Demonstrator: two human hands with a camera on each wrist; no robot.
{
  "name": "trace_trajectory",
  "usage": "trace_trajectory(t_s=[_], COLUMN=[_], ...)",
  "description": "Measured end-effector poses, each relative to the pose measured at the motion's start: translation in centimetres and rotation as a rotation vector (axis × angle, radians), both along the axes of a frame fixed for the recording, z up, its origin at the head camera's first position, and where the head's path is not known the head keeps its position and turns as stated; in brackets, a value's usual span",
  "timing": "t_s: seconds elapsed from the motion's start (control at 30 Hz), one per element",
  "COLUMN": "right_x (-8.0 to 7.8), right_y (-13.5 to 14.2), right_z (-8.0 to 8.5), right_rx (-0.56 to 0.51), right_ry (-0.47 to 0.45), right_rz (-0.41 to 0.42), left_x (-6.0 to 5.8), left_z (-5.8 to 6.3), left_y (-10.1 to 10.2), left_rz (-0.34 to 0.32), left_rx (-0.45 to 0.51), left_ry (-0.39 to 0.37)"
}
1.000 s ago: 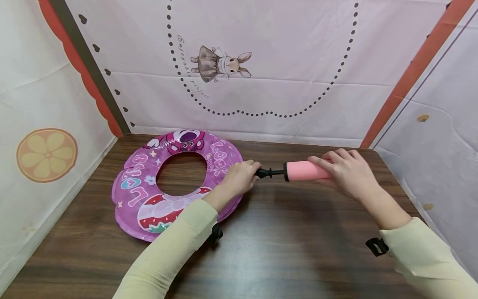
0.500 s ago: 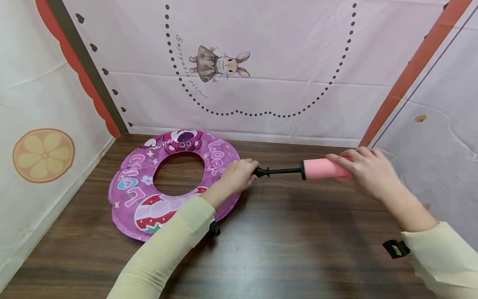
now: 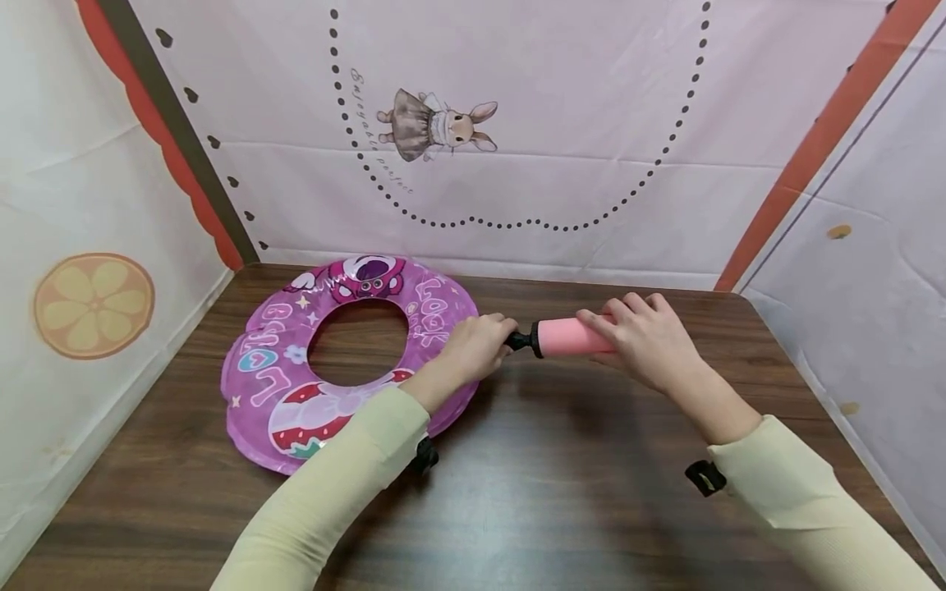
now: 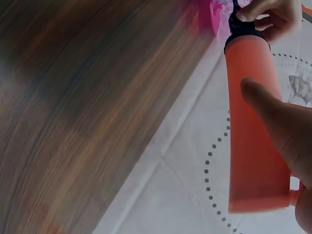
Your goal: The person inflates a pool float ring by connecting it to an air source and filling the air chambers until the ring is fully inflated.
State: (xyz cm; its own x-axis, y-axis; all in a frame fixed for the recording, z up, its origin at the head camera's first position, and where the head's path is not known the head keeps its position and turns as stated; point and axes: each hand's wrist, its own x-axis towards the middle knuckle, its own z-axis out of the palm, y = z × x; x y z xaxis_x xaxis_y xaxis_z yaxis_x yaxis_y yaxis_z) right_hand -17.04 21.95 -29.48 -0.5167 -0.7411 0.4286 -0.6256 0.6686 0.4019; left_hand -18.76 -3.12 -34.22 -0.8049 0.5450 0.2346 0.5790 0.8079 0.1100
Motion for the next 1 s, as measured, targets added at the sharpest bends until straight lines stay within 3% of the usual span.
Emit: trace_trajectory(t_s=[0.3,0.63,0.7,0.87,1.0], right_x=[0.5,1.9,1.9,1.4,1.1], right_y=[2.9,8.8,9.4,7.5,4.4], right_z=[0.0,2.6,2.7,1.3,0.2], right_rx=[-0.053,-0.077,-0.086,-0.085,-0.058], right_ry=[-0.068,-0.165,-0.164,-0.11,-0.094], right_rz=[-0.005,-0.136,-0.126,-0.027,-0.027], left_x=[-0.3,-0.2,-0.2,0.0,0.2], left_z=[-0.1,-0.4,-0.5,-0.2,-0.1], left_y=[-0.2,-0.3,-0.4,-0.1,0.2], left_rz=[-0.009,0.008,0.011,-0.009,-0.02], left_rx=[-0.044,-0.014,-0.012,-0.011,-0.017], left_ry=[-0.034,0.002,0.02,0.041,0.049])
